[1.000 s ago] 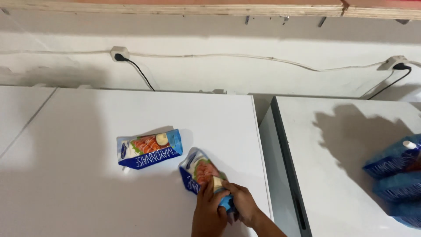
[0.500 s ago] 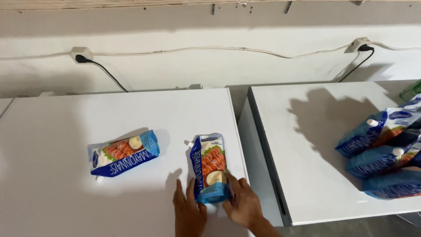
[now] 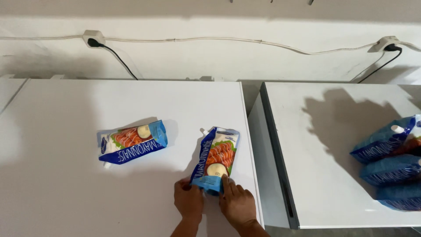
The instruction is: Wiping down pouches of mayonnaise with a cleaning cloth and arranging them on a grocery store shelf.
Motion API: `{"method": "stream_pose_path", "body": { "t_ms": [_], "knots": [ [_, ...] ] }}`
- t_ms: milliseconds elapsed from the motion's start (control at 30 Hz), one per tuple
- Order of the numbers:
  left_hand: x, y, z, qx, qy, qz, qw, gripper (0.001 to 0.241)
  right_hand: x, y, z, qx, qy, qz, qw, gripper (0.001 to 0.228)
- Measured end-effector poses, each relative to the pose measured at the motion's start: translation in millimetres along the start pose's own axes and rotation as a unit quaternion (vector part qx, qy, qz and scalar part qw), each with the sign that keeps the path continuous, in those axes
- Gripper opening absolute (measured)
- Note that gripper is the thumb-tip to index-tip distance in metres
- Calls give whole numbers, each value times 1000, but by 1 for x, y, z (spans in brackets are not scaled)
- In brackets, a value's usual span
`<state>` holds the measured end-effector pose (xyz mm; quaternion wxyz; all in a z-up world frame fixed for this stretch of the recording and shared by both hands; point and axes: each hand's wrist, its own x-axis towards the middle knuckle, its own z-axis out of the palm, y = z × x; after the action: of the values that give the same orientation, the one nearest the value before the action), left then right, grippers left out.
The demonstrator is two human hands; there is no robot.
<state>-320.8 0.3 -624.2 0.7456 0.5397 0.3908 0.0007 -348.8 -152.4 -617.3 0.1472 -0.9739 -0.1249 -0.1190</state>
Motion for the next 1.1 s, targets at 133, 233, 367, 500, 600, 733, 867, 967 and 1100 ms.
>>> {"method": "stream_pose_path", "body": {
  "t_ms": [133,233,367,500,600,733,867,967,1100],
  "knots": [
    [-2,-15,-1,387,146,78,907,26,-11,-7,4,59,6,-4,998,64],
    [-5,-17,10,106,67,-72,989,37,-15,-5,16,102,-9,56,993,50],
    [0,-5,23,-53,69,-91,992,34,-13,-8,4,181,0,5,983,51],
    [34,4,7,172,49,7,984,45,-5,-17,2,644,-238,381,620,41],
    [28,18,-2,269,62,187,943,47,4,-39,-29,329,-195,140,913,33],
    [26,12,1,170,113,112,973,39,24,-25,16,474,42,251,843,25],
    [23,-2,9,257,177,145,939,41,59,-34,13,587,101,231,769,30],
    [20,5,7,271,156,194,930,38,82,-49,-11,531,74,173,826,44],
    [30,15,4,272,74,214,935,32,111,-32,-11,340,1,20,940,56]
  ]
}}
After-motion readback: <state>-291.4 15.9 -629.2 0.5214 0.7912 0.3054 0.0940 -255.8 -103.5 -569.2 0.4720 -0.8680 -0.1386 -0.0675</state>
